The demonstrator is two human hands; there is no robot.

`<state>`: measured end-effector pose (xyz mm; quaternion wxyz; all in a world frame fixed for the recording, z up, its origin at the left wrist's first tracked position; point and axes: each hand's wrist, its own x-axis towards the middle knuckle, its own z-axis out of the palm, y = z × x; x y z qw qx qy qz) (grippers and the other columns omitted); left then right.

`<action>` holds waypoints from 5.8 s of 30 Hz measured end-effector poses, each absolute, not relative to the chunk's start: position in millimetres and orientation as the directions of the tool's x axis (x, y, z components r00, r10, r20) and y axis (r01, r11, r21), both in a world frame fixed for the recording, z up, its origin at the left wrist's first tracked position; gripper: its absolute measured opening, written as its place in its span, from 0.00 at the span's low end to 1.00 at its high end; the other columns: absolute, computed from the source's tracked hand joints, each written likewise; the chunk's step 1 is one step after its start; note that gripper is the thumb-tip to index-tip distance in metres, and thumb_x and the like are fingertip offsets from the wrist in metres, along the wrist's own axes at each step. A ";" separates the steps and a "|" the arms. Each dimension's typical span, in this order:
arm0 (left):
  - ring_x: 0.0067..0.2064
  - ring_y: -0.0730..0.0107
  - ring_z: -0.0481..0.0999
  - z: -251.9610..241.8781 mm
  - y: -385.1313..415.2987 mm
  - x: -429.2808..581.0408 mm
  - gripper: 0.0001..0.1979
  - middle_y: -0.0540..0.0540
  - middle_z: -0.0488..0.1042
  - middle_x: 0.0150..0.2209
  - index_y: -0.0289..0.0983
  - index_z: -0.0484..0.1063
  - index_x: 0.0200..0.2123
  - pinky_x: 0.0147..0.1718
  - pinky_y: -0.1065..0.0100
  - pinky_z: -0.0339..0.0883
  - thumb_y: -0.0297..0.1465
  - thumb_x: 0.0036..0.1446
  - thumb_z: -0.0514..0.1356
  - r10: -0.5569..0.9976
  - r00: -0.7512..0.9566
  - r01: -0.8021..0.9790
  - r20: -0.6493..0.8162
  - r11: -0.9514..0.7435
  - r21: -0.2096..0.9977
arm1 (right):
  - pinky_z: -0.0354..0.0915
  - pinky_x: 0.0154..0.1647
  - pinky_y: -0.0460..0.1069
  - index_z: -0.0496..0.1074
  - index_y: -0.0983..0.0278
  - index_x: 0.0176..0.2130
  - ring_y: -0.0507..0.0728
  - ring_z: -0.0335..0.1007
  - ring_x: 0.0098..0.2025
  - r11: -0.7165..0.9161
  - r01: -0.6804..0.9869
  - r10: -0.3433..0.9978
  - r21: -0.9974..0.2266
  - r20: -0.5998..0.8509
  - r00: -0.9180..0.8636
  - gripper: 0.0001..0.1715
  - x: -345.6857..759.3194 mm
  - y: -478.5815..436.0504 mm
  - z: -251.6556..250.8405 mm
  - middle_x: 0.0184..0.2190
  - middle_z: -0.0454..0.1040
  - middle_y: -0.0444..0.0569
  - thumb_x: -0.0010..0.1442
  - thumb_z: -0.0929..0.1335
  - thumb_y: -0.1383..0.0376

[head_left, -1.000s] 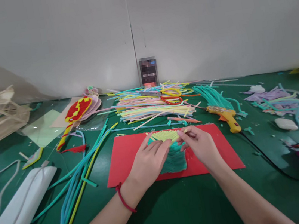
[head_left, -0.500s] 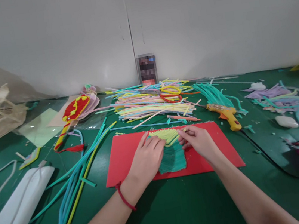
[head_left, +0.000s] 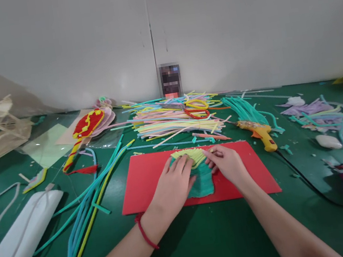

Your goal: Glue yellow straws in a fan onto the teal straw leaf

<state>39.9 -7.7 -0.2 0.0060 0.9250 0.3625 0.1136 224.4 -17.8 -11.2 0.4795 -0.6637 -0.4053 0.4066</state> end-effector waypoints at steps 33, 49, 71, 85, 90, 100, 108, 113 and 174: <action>0.66 0.44 0.50 -7.5 -25.6 42.6 0.33 0.42 0.51 0.67 0.41 0.51 0.65 0.57 0.39 0.52 0.48 0.61 0.50 0.697 0.715 0.689 0.062 -0.716 0.109 | 0.67 0.29 0.51 0.70 0.61 0.41 0.54 0.68 0.25 -0.180 0.617 0.885 -0.766 0.148 0.442 0.19 229.0 -24.0 -12.5 0.37 0.73 0.51 0.56 0.66 0.50; 0.65 0.42 0.51 -6.2 -24.4 43.8 0.32 0.42 0.50 0.67 0.42 0.53 0.64 0.57 0.38 0.53 0.49 0.61 0.51 0.693 0.720 0.686 0.045 -0.719 0.110 | 0.68 0.30 0.53 0.71 0.60 0.35 0.58 0.71 0.32 -0.130 0.637 0.929 -0.760 0.132 0.347 0.15 233.0 -28.6 -12.1 0.38 0.73 0.52 0.58 0.64 0.53; 0.66 0.45 0.49 -6.6 -25.0 42.7 0.31 0.44 0.50 0.67 0.43 0.53 0.64 0.58 0.40 0.52 0.50 0.62 0.45 0.698 0.714 0.687 0.058 -0.713 0.139 | 0.61 0.24 0.50 0.74 0.61 0.33 0.55 0.66 0.22 -0.272 0.560 0.903 -0.783 -0.006 0.429 0.20 242.8 -21.9 -7.2 0.28 0.74 0.49 0.52 0.66 0.49; 0.29 0.66 0.68 23.6 -17.9 36.0 0.12 0.46 0.72 0.29 0.39 0.77 0.39 0.30 0.64 0.63 0.30 0.64 0.52 0.622 0.498 0.713 0.604 -0.690 0.124 | 0.55 0.17 0.43 0.72 0.63 0.31 0.48 0.59 0.20 -0.117 0.016 0.981 -0.993 -0.113 0.157 0.17 227.0 -30.6 18.6 0.21 0.68 0.43 0.51 0.71 0.51; 0.35 0.68 0.72 25.9 -15.5 33.0 0.19 0.45 0.73 0.34 0.38 0.77 0.43 0.33 0.68 0.67 0.35 0.67 0.47 0.874 0.219 0.431 0.433 -0.485 0.761 | 0.59 0.16 0.43 0.73 0.60 0.46 0.48 0.60 0.22 -0.062 -0.074 0.992 -0.995 -0.070 0.109 0.22 220.1 -31.1 17.3 0.34 0.73 0.47 0.56 0.67 0.51; 0.45 0.62 0.75 26.3 -9.1 39.8 0.24 0.44 0.78 0.42 0.40 0.77 0.42 0.48 0.61 0.67 0.43 0.63 0.44 0.999 0.023 0.238 -0.026 0.020 0.971 | 0.65 0.30 0.44 0.71 0.59 0.46 0.51 0.70 0.35 -0.093 0.211 0.931 -0.973 -0.161 -0.328 0.17 196.2 -44.5 21.6 0.38 0.76 0.47 0.57 0.68 0.56; 0.46 0.60 0.76 22.5 -7.0 40.0 0.23 0.44 0.79 0.40 0.40 0.79 0.39 0.47 0.61 0.67 0.44 0.62 0.47 0.984 -0.023 0.150 -0.177 0.179 0.972 | 0.68 0.37 0.44 0.72 0.56 0.47 0.51 0.71 0.41 0.309 0.251 0.902 -0.917 0.199 -0.383 0.18 179.8 -55.5 13.5 0.42 0.75 0.46 0.57 0.66 0.71; 0.41 0.62 0.77 18.7 -4.9 40.9 0.19 0.44 0.79 0.41 0.38 0.78 0.40 0.43 0.63 0.69 0.42 0.59 0.52 0.986 0.020 0.120 -0.168 0.164 0.979 | 0.70 0.31 0.46 0.77 0.58 0.33 0.52 0.73 0.31 0.220 0.099 0.967 -0.970 0.203 -0.156 0.05 179.2 -49.6 16.2 0.29 0.77 0.46 0.56 0.69 0.64; 0.66 0.46 0.49 -0.3 -27.2 45.9 0.31 0.33 0.50 0.66 0.39 0.53 0.64 0.58 0.42 0.53 0.43 0.60 0.55 0.775 0.623 0.763 0.105 -0.631 0.138 | 0.60 0.15 0.46 0.76 0.64 0.33 0.50 0.62 0.18 -0.197 0.274 0.911 -0.941 -0.072 0.405 0.23 226.3 -20.1 -8.2 0.26 0.75 0.49 0.47 0.71 0.47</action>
